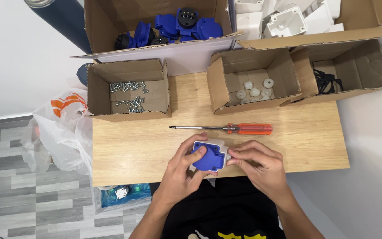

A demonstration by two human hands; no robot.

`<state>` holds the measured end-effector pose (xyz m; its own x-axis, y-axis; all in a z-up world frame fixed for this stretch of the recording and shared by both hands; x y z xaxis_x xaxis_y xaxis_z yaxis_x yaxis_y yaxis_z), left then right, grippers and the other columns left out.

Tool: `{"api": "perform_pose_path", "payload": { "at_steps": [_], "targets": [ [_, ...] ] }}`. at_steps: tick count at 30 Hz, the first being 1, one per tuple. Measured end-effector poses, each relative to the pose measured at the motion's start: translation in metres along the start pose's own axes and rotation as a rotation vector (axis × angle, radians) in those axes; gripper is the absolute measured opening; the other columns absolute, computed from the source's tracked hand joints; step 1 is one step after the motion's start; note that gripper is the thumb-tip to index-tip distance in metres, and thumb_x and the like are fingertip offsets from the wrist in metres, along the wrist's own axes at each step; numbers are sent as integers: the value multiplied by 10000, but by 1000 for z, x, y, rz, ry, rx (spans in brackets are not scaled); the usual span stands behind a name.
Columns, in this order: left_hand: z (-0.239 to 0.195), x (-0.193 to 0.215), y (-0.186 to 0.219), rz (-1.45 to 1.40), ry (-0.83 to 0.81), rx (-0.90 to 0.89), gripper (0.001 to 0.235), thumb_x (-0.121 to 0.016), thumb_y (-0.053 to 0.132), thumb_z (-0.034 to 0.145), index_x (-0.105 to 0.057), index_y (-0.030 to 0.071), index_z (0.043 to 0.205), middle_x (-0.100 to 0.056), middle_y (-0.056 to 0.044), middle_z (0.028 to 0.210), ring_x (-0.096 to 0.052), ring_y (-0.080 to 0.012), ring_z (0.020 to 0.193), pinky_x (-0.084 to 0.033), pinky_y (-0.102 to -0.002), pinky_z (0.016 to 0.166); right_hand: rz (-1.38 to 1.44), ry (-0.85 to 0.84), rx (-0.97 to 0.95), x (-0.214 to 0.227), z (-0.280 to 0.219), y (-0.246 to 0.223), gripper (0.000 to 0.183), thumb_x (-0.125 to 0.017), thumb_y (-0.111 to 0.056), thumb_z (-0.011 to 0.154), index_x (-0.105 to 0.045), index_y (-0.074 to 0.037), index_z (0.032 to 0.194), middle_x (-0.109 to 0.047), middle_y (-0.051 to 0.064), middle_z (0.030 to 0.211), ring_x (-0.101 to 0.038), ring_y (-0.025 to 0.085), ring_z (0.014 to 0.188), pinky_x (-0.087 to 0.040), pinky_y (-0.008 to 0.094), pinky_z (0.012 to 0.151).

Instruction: Assembling small electrical components by hand and using a screwdriver.

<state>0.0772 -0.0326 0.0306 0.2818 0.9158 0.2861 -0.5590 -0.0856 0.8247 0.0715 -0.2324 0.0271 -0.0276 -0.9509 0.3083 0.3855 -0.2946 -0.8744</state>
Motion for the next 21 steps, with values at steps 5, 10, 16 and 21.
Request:
{"api": "perform_pose_path", "payload": {
  "at_steps": [5, 10, 16, 21],
  "targets": [
    [-1, 0, 8, 62, 16, -117, 598, -728, -4, 1104, -418, 201, 1572, -518, -348, 1542, -613, -540, 1472, -659, -506, 1125, 97, 9, -106, -3, -9, 18, 206, -861, -76, 863, -820, 0, 1050, -768, 111, 990, -798, 175, 913, -689, 218, 815],
    [-10, -8, 11, 85, -3, -205, 751, -723, -66, 1104, -347, 277, 1655, -472, -332, 1559, -538, -615, 1502, -770, -498, 1030, 131, 70, -125, -6, -25, 31, 193, -836, -151, 905, -796, -21, 1041, -715, 106, 998, -743, 194, 964, -649, 251, 838],
    [-30, -15, 23, 264, 141, -353, 405, -732, 50, 1091, -555, 146, 1442, -605, -294, 1424, -654, -597, 1343, -641, -715, 1177, 78, 184, -125, -12, -38, 18, 285, -618, -319, 1092, -644, -35, 1085, -604, 124, 1082, -664, 197, 982, -558, 265, 836],
    [-21, -14, 28, 213, 151, -249, 518, -849, 182, 990, -598, -69, 1368, -707, -196, 1360, -691, -457, 1346, -616, -577, 1176, -206, 125, -94, -20, -25, -5, 346, -355, -269, 1175, -573, -22, 1070, -584, 109, 984, -609, 212, 811, -506, 339, 701]
  ]
}}
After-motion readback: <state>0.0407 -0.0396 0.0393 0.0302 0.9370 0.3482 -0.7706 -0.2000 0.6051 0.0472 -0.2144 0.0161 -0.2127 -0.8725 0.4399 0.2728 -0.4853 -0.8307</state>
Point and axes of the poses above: each hand's wrist, its own z-axis towards the middle knuckle, its own x-axis out of the back of the hand, y = z × x, the point moved 9 cm from there along z, towards the middle knuckle
